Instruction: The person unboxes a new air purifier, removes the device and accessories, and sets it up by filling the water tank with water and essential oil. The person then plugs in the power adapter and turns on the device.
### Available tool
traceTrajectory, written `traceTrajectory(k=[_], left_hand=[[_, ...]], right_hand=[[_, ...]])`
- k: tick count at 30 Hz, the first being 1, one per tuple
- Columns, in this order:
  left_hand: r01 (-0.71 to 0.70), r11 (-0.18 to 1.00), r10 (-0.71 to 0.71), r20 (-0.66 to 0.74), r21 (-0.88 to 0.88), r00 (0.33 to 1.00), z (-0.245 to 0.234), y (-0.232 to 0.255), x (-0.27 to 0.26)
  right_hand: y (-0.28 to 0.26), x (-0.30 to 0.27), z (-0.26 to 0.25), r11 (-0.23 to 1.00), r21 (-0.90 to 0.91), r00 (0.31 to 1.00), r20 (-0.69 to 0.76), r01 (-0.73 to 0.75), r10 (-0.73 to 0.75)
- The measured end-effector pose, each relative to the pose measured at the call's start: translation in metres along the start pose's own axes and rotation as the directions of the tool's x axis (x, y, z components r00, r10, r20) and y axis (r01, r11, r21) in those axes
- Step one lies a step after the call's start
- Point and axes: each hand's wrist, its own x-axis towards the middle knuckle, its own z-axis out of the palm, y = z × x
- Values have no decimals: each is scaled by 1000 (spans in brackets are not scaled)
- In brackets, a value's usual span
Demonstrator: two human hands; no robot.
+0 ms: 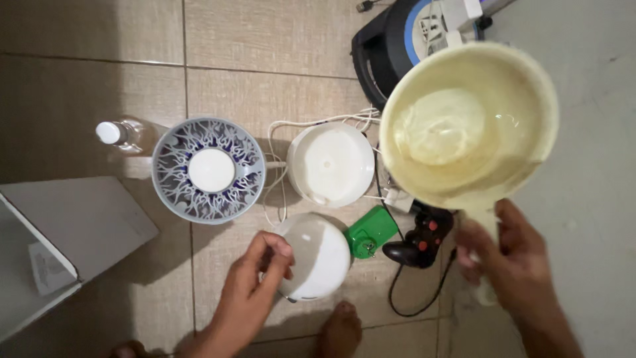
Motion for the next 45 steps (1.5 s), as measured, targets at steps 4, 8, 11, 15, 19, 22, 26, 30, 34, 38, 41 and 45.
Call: traceTrajectory(k=[4, 8, 11, 15, 19, 22, 26, 30, 34, 38, 41, 45], left_hand=[[-89, 996, 89, -4, 6, 996, -4, 5, 2], [-80, 995, 82, -23, 67, 996, -4, 6, 3], [-48, 997, 49, -12, 63, 999, -4, 7, 3], [-40, 999, 39, 22, 37, 999, -1, 8, 0], [-41, 999, 40, 47, 20, 998, -1, 9, -2], [-22, 998, 21, 26, 66, 999, -2, 11, -2], [-39, 995, 38, 16, 92, 999, -7, 14, -1], [-75, 993, 73, 20, 94, 997, -10, 15, -2], [-57, 995, 55, 21, 87, 998, -12, 15, -3], [-63, 992, 60, 22, 113, 998, -12, 16, -3], [-51, 992, 49, 20, 119, 999, -13, 18, -4], [-93, 990, 90, 27, 104, 996, -12, 19, -5]], right_hand=[[25, 0, 5, 985, -70, 984, -87, -159, 153], [41, -5, 15, 991, -97, 993, -82, -95, 87], [49, -4, 20, 996, -81, 998, -60, -36, 31], [55, 0, 26, 990, -111, 996, -48, -81, 76], [62, 1, 35, 993, -101, 995, -88, -66, 57], [65, 0, 39, 987, -153, 995, -99, -42, 27], [66, 2, 43, 980, -201, 994, -106, 3, -24], [66, 1, 45, 955, -295, 990, -128, 27, -67], [65, 1, 45, 951, -304, 987, -129, 51, -94], [65, 0, 44, 927, -363, 978, -140, 93, -153], [66, 0, 43, 916, -369, 967, -132, 157, -219], [66, 0, 40, 919, -364, 966, -140, 151, -215]])
